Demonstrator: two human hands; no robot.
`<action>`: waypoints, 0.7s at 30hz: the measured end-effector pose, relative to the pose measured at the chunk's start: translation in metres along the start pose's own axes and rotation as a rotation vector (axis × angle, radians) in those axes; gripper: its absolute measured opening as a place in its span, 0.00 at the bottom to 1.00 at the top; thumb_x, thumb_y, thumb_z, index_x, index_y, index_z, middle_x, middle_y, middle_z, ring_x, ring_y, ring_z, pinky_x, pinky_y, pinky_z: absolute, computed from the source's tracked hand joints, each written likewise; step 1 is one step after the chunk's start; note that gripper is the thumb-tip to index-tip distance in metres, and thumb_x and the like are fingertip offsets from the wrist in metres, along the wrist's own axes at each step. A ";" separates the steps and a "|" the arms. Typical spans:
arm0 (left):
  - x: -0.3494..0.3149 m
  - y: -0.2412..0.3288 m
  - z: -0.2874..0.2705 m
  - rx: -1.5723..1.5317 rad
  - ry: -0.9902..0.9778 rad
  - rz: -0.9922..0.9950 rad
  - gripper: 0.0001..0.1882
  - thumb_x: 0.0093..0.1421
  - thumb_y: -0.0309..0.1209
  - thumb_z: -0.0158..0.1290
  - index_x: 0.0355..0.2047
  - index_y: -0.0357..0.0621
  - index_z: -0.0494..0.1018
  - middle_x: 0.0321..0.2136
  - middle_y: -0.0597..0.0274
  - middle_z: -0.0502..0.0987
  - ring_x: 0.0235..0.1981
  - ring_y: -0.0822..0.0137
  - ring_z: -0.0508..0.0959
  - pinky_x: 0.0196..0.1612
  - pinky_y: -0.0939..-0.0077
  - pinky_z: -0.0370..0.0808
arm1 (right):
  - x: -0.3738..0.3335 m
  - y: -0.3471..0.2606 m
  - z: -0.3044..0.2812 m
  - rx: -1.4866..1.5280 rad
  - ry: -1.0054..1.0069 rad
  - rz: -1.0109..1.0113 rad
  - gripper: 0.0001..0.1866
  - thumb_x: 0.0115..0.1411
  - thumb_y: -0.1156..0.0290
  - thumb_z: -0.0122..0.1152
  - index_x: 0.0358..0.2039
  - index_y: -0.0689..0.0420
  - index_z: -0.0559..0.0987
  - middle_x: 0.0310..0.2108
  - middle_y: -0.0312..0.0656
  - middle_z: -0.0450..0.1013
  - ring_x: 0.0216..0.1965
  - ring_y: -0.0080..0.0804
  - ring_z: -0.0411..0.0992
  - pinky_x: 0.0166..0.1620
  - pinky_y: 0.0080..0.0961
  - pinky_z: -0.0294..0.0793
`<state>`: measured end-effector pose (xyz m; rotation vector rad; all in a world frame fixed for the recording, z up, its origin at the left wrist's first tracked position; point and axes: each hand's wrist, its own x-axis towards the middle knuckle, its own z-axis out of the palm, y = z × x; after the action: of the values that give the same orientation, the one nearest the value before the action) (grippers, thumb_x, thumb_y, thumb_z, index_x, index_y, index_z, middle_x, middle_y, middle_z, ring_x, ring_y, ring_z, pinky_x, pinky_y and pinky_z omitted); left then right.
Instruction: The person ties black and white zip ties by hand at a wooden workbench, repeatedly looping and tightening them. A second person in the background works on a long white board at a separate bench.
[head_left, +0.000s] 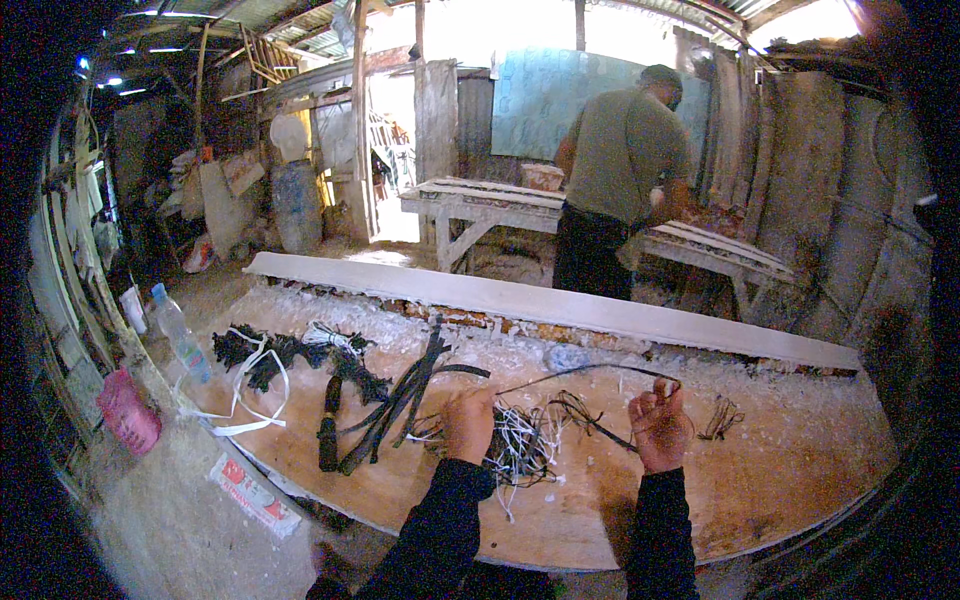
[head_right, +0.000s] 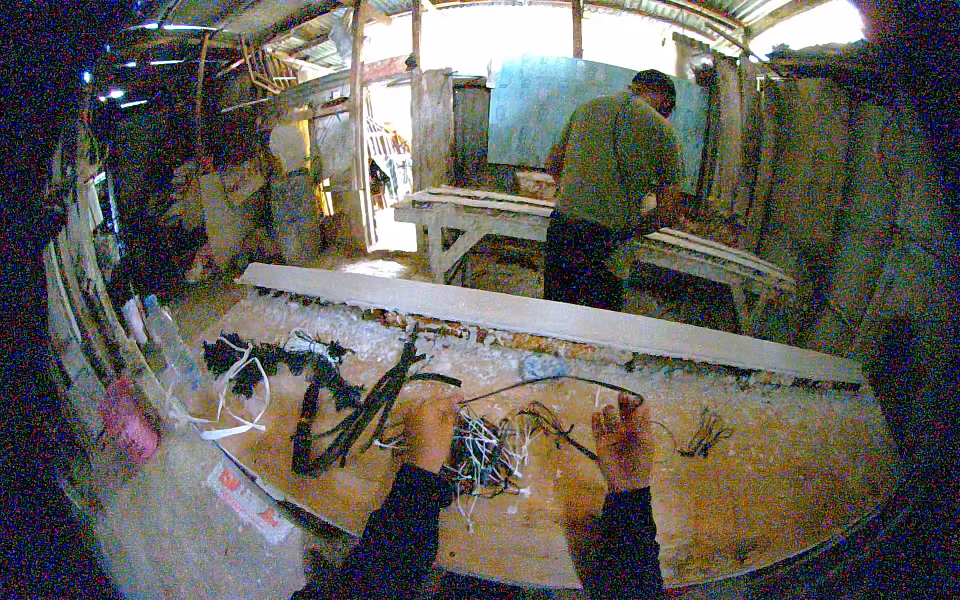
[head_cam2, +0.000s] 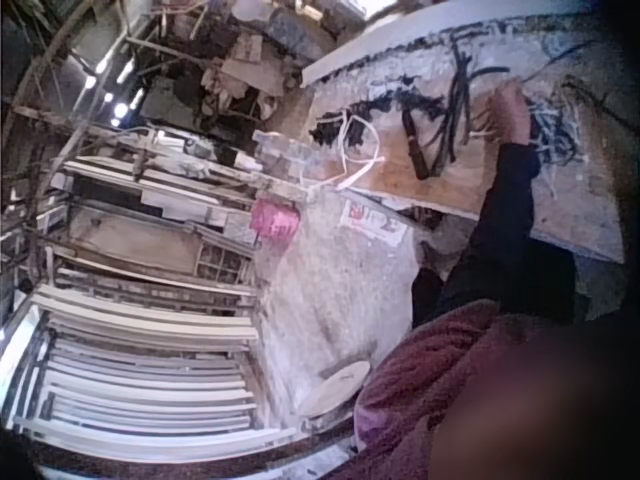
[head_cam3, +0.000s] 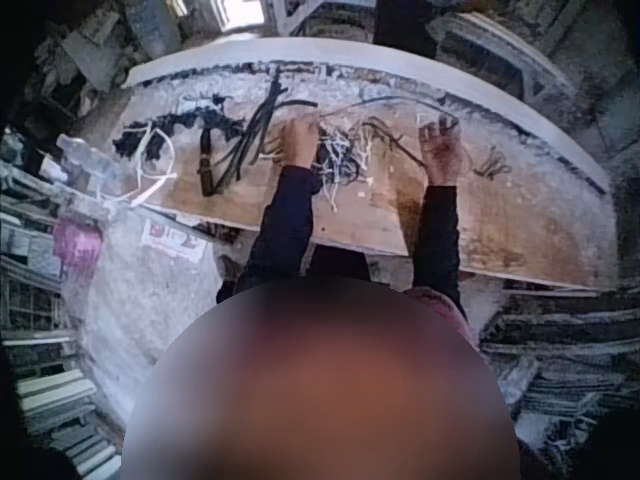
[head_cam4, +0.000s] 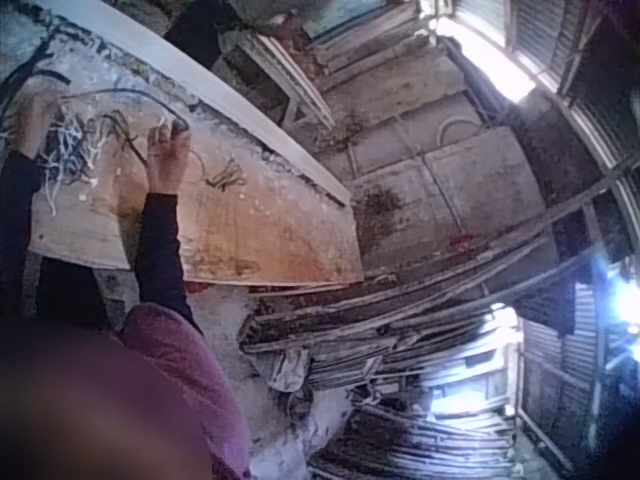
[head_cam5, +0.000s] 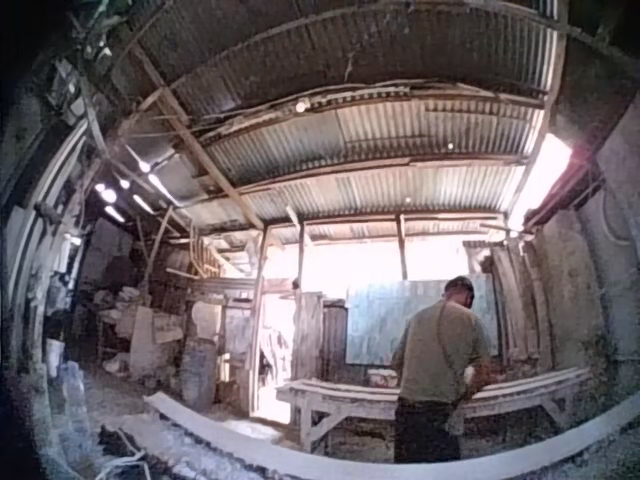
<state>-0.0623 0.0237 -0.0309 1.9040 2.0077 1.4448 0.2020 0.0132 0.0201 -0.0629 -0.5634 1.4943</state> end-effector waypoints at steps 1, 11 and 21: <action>-0.001 0.003 0.000 -0.078 -0.021 -0.026 0.12 0.49 0.25 0.49 0.35 0.46 0.75 0.30 0.57 0.75 0.31 0.55 0.73 0.36 0.67 0.69 | -0.001 0.004 0.001 -0.075 0.004 0.038 0.07 0.57 0.66 0.49 0.34 0.50 0.74 0.32 0.30 0.71 0.30 0.25 0.69 0.44 0.31 0.68; 0.005 0.056 0.033 -0.982 -0.535 -0.135 0.15 0.52 0.32 0.53 0.38 0.36 0.71 0.33 0.62 0.75 0.36 0.71 0.73 0.39 0.81 0.69 | -0.007 0.059 0.006 -0.571 0.168 0.284 0.04 0.51 0.74 0.55 0.29 0.56 0.73 0.26 0.33 0.70 0.29 0.23 0.67 0.32 0.19 0.67; -0.006 0.060 0.043 -0.991 -0.624 -0.267 0.11 0.56 0.33 0.48 0.37 0.40 0.72 0.25 0.69 0.73 0.26 0.79 0.72 0.28 0.86 0.68 | -0.010 0.049 -0.001 -0.796 -0.023 0.129 0.05 0.51 0.75 0.56 0.30 0.60 0.75 0.26 0.35 0.72 0.27 0.22 0.69 0.35 0.19 0.68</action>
<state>0.0107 0.0334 -0.0218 1.3163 0.9235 1.1918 0.1576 0.0089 -0.0029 -0.7095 -1.1616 1.3124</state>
